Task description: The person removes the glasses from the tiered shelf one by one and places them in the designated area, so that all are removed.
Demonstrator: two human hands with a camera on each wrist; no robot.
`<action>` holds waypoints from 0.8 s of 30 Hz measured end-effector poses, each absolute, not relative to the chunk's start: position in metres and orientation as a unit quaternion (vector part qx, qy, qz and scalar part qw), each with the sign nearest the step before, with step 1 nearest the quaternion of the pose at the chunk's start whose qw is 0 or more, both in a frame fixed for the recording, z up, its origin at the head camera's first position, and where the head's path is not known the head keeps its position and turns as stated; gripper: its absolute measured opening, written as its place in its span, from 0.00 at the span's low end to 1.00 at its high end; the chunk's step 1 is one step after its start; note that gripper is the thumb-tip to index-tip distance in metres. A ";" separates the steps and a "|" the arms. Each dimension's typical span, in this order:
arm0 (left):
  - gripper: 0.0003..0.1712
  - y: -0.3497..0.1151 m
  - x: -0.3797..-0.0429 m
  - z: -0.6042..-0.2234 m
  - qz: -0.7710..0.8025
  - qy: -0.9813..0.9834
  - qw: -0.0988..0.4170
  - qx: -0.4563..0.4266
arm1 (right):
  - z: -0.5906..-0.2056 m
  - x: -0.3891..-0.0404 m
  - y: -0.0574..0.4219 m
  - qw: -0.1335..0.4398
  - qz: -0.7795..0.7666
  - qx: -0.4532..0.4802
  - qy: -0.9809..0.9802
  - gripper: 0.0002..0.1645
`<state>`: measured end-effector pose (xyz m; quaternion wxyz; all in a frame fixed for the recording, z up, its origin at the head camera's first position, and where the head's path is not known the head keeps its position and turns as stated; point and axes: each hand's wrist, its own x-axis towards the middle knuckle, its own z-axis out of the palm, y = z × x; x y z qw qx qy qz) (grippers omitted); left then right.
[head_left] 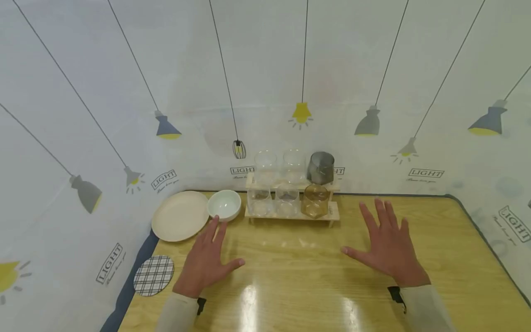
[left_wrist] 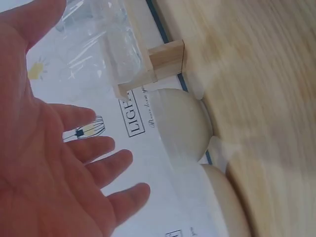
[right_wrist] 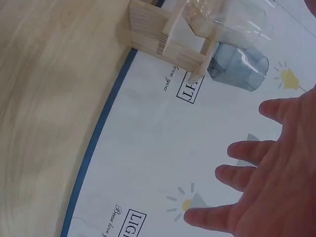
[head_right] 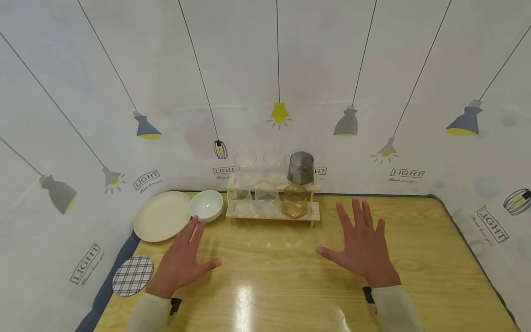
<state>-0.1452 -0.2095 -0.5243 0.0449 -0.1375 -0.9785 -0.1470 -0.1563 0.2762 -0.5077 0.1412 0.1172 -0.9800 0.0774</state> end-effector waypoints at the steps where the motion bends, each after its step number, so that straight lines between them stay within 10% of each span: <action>1: 0.65 -0.209 -0.147 -0.525 -0.156 -0.977 0.051 -0.140 | -0.506 -0.159 0.276 0.149 0.084 0.120 -0.978 0.77; 24: 0.33 -0.184 -0.207 -0.564 -0.484 -0.868 0.061 -0.095 | -0.485 -0.238 0.237 0.255 0.231 0.169 -0.923 0.44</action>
